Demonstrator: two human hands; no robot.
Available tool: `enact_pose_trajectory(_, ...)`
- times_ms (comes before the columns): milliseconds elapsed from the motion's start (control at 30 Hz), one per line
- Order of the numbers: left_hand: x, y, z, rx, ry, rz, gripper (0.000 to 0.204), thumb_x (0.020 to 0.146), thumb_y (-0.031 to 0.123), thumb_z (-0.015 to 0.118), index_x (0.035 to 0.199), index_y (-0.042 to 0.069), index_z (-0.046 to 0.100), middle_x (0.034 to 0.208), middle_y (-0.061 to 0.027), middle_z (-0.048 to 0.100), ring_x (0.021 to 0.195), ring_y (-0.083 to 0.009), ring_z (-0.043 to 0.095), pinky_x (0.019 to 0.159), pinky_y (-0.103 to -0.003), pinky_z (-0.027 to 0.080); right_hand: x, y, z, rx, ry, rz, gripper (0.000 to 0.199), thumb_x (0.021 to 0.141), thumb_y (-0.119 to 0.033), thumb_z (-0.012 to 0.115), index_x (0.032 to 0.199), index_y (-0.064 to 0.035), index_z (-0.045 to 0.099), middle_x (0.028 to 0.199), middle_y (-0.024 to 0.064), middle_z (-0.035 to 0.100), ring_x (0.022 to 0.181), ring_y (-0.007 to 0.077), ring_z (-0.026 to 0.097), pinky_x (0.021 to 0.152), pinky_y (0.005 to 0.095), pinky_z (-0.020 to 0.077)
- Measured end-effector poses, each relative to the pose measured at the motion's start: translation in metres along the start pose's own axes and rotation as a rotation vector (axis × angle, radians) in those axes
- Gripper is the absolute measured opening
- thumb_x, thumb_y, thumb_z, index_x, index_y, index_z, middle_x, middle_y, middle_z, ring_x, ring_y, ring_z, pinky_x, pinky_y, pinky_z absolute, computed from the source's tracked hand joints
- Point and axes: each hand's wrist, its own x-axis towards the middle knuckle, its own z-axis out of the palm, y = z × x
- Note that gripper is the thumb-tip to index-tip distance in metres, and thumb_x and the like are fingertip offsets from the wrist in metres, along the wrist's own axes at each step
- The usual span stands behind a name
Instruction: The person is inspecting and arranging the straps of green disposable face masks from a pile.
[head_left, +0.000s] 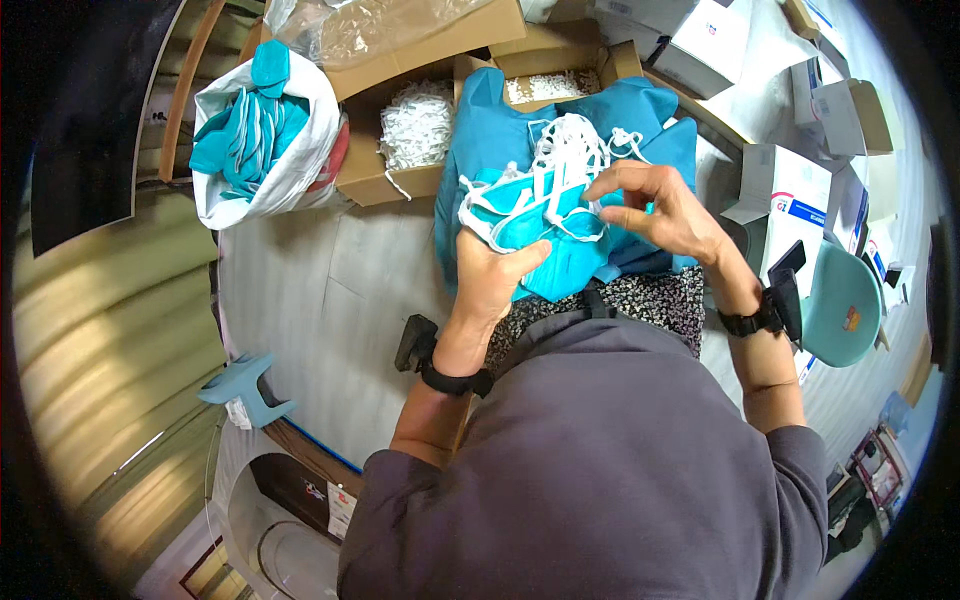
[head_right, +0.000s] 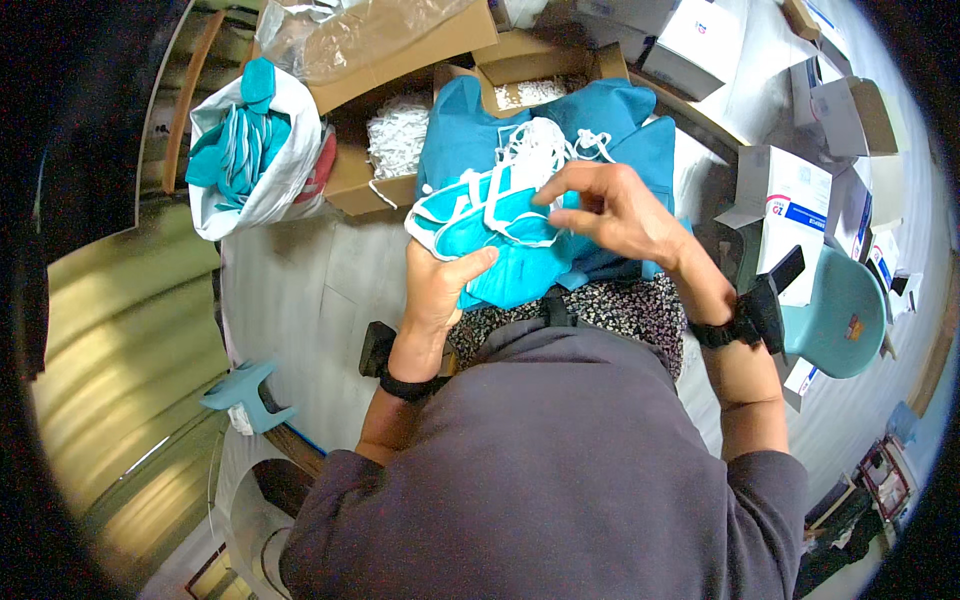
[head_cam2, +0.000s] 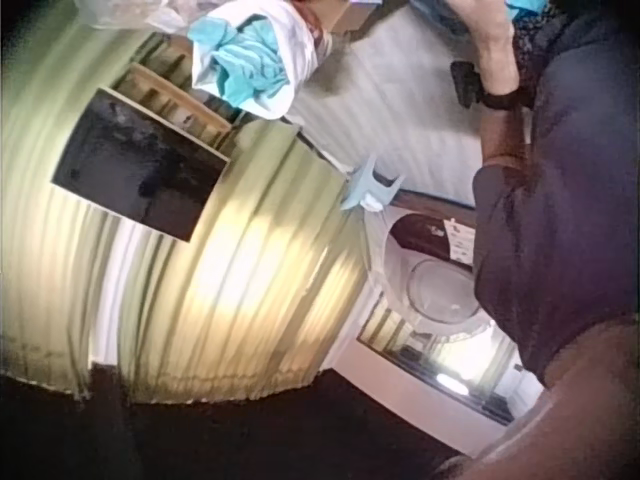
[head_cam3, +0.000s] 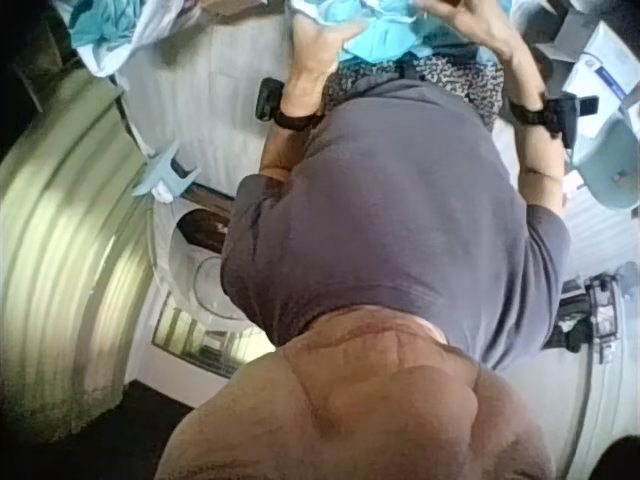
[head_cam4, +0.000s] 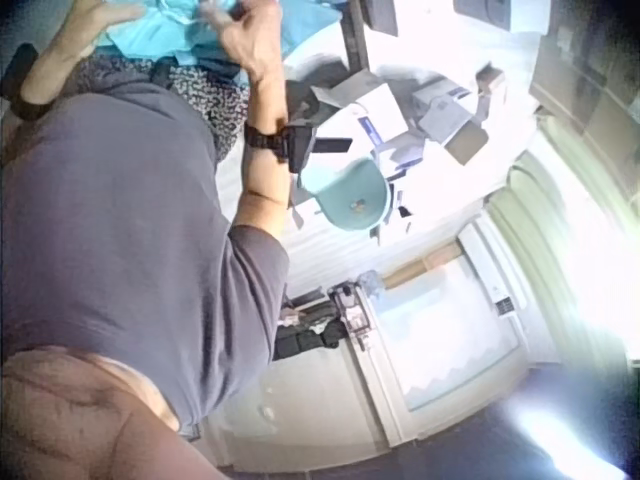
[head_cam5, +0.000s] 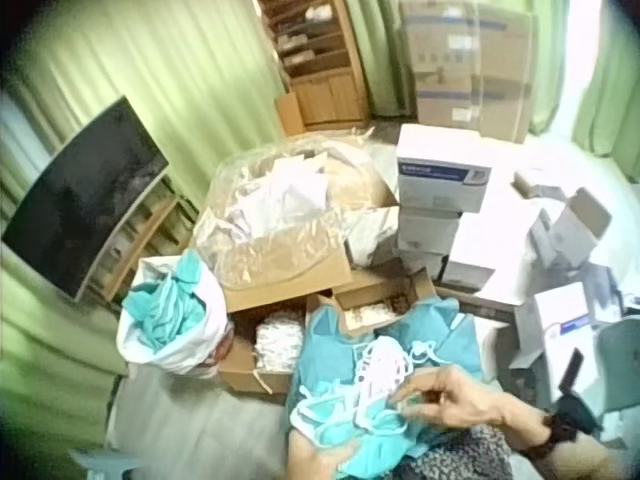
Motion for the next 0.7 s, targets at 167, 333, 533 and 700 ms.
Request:
enact_pose_trajectory(167, 0.005, -0.006, 0.002, 0.097, -0.042, -0.005, 0.058, 0.072, -0.008, 0.072, 0.127, -0.002, 0.053, 0.119, -0.0083, 0.062, 0.106, -0.0164, 0.06, 0.092, -0.031, 0.048, 0.005, 0.0, 0.022, 0.305, -0.098, 0.127, 0.017, 0.086, -0.018, 0.075, 0.093, -0.0026, 0.07, 0.073, -0.0048, 0.057, 0.065, 0.0024, 0.046, 0.057, 0.0209, 0.0362)
enact_pose_trajectory(333, 0.004, -0.024, 0.002, 0.215, -0.06, 0.034, 0.062, 0.07, -0.004, 0.077, 0.127, -0.001, 0.052, 0.119, -0.0062, 0.061, 0.106, -0.0153, 0.059, 0.093, -0.03, 0.047, 0.007, 0.015, 0.031, 0.482, -0.135, 0.124, 0.016, 0.09, -0.017, 0.07, 0.086, -0.0021, 0.067, 0.07, -0.0063, 0.054, 0.063, 0.0013, 0.043, 0.055, 0.0199, 0.0343)
enact_pose_trajectory(533, -0.003, -0.048, 0.01, 0.224, 0.009, 0.019, 0.07, 0.067, -0.005, 0.078, 0.129, 0.0, 0.047, 0.118, -0.007, 0.059, 0.108, -0.017, 0.058, 0.094, -0.031, 0.047, -0.005, 0.043, 0.049, 0.62, 0.019, 0.182, 0.015, 0.094, -0.017, 0.065, 0.087, -0.0047, 0.061, 0.077, -0.0072, 0.054, 0.068, 0.0011, 0.044, 0.059, 0.0184, 0.0352)
enact_pose_trajectory(700, 0.0, -0.051, 0.025, 0.108, 0.066, 0.022, 0.067, 0.069, -0.008, 0.077, 0.128, 0.001, 0.049, 0.12, -0.0069, 0.06, 0.109, -0.0172, 0.059, 0.095, -0.031, 0.048, -0.003, 0.037, 0.062, 0.901, 0.239, 0.234, 0.02, 0.097, -0.02, 0.06, 0.082, -0.0068, 0.058, 0.074, -0.0061, 0.051, 0.065, 0.0027, 0.042, 0.058, 0.0199, 0.0339)
